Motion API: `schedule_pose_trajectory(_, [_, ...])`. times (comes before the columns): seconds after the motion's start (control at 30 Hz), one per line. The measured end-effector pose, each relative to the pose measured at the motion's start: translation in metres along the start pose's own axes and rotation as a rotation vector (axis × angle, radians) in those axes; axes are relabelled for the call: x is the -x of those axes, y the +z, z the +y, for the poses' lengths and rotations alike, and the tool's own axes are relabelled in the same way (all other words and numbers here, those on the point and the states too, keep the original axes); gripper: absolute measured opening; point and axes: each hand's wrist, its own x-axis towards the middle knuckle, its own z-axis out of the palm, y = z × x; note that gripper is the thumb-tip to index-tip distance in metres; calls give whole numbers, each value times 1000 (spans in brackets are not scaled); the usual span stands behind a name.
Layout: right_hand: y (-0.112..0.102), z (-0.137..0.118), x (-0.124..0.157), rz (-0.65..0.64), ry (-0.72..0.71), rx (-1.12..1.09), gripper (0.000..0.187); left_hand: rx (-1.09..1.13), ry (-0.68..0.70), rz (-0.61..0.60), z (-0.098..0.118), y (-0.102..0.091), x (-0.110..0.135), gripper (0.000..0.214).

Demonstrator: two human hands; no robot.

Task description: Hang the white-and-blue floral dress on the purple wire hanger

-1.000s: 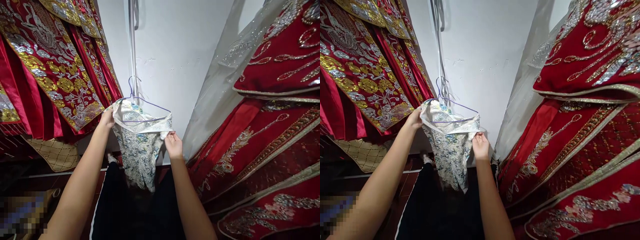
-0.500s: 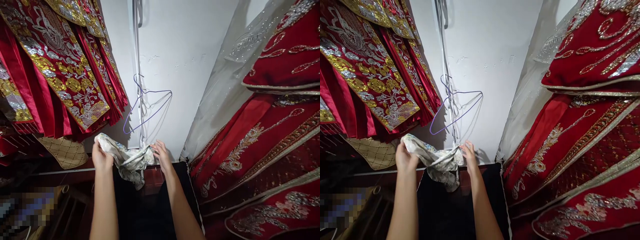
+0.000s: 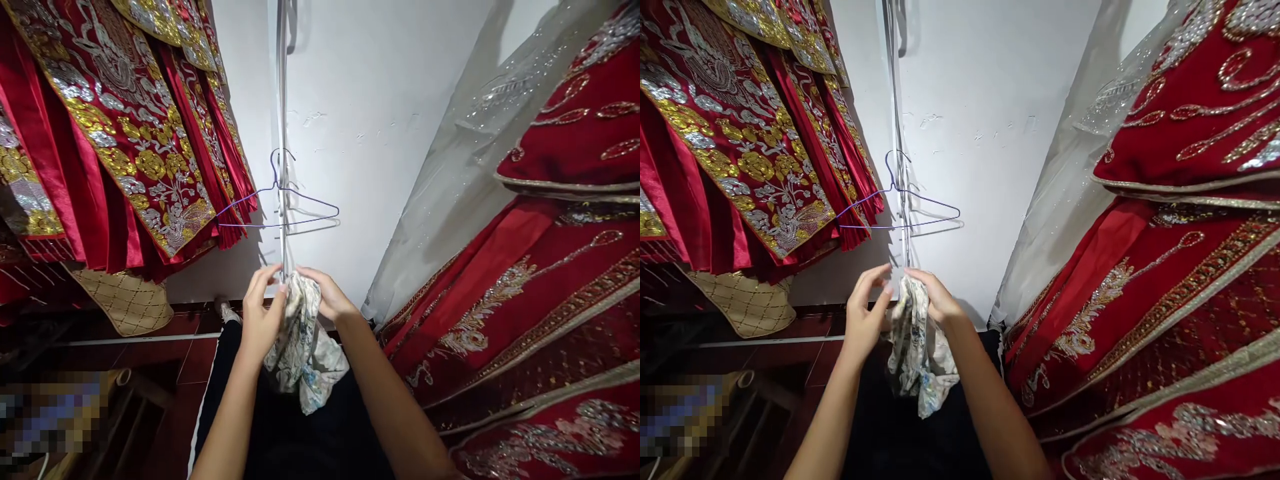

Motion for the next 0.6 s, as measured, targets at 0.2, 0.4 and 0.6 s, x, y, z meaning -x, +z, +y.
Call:
schedule_pose_trajectory(0.2, [-4,-59,10,-501,131,743,18,-8,-123,-515,-49,-11,-25,51])
schedule_pose_trajectory(0.4, [-48,-74,-9,230,-455,998,30,-508,-14,-699,-69,-69,-52,46])
schedule_pose_trajectory(0.6, [-60,-58,-84,396,-594,976,35,-772,3,-632,-73,-89,-83,43])
